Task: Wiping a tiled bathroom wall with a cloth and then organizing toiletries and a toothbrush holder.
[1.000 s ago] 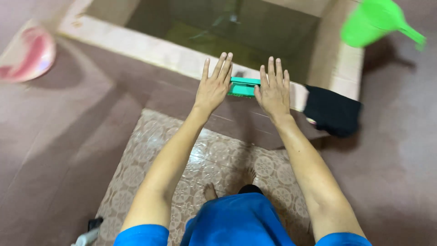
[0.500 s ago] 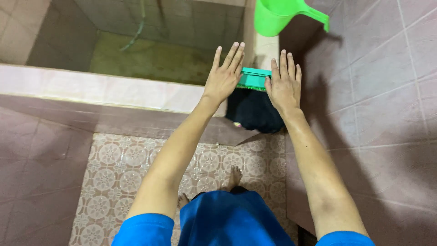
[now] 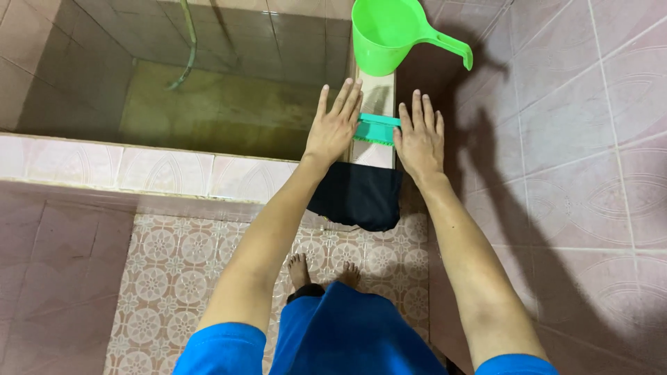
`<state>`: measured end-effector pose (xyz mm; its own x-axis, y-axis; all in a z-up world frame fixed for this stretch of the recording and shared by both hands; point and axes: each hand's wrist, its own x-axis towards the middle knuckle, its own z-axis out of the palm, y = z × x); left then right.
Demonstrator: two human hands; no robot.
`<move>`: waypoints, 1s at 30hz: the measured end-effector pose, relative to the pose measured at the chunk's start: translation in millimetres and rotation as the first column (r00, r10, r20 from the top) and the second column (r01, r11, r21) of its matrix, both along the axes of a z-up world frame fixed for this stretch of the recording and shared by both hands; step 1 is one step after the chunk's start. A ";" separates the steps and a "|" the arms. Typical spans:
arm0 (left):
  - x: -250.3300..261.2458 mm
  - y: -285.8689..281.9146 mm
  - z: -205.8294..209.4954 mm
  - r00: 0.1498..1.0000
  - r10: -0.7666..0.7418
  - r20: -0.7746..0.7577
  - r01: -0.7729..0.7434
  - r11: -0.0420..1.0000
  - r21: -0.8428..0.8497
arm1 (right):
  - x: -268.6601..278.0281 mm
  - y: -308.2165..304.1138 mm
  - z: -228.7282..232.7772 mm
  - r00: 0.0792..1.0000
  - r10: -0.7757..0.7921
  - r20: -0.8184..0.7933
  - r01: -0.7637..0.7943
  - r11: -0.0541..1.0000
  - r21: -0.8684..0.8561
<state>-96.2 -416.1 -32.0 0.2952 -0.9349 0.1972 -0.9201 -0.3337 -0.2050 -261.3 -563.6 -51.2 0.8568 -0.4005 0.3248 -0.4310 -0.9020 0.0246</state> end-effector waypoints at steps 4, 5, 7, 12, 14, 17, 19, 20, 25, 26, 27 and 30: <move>9.1 0.5 -13.4 0.997 0.008 -0.077 -0.006 1.000 0.019 | 5.6 1.4 -7.4 1.000 -0.030 -0.004 0.030 0.995 0.097; 9.1 2.1 -13.4 0.989 0.031 -0.142 -0.028 0.999 0.029 | 6.1 2.0 -6.4 0.998 -0.056 -0.026 0.060 0.985 0.159; 4.0 10.5 -3.8 0.976 0.056 -0.209 -0.048 0.998 0.042 | 3.1 3.6 -1.4 0.995 -0.082 -0.052 0.091 0.971 0.221; -20.4 36.3 14.0 0.942 0.057 -0.331 -0.037 0.997 0.068 | -10.2 2.3 19.8 0.994 0.053 -0.093 -0.026 0.961 0.274; -24.2 38.5 2.9 0.930 0.047 -0.365 -0.020 0.997 0.075 | -12.8 0.6 15.8 0.992 0.073 -0.106 -0.039 0.954 0.296; -21.8 30.6 -4.3 0.901 0.029 -0.434 0.008 0.997 0.082 | -12.2 -3.9 10.2 0.991 0.083 -0.105 -0.043 0.942 0.333; -16.0 21.1 -4.0 0.881 0.025 -0.472 0.020 0.996 0.090 | -14.0 -1.2 5.0 0.993 0.073 -0.096 -0.034 0.934 0.356; -10.9 14.4 -1.8 0.905 0.028 -0.425 0.023 0.993 0.114 | -15.4 1.8 3.0 0.998 0.044 -0.050 -0.026 0.949 0.314; 12.0 -13.0 1.5 0.933 0.055 -0.356 0.002 0.988 0.156 | -15.8 11.1 -10.9 0.997 -0.040 0.071 0.029 0.990 0.139; 11.9 -14.7 3.9 0.923 0.074 -0.379 -0.011 0.986 0.166 | -16.2 11.5 -10.7 0.991 -0.032 0.130 0.012 0.988 0.152; 11.7 -13.6 5.6 0.911 0.098 -0.401 -0.027 0.983 0.179 | -16.2 14.2 -11.7 0.982 -0.022 0.187 -0.010 0.986 0.169; 10.7 -11.8 -38.1 0.835 0.071 -0.546 0.025 0.986 0.166 | -11.0 11.1 -13.3 0.963 0.101 0.251 -0.164 0.955 0.245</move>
<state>-85.5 -428.0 -70.1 0.3314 -0.9308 -0.1543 -0.8891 -0.3628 0.2790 -272.4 -552.5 -64.5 0.8208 -0.3859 0.4211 -0.2719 -0.9124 -0.3061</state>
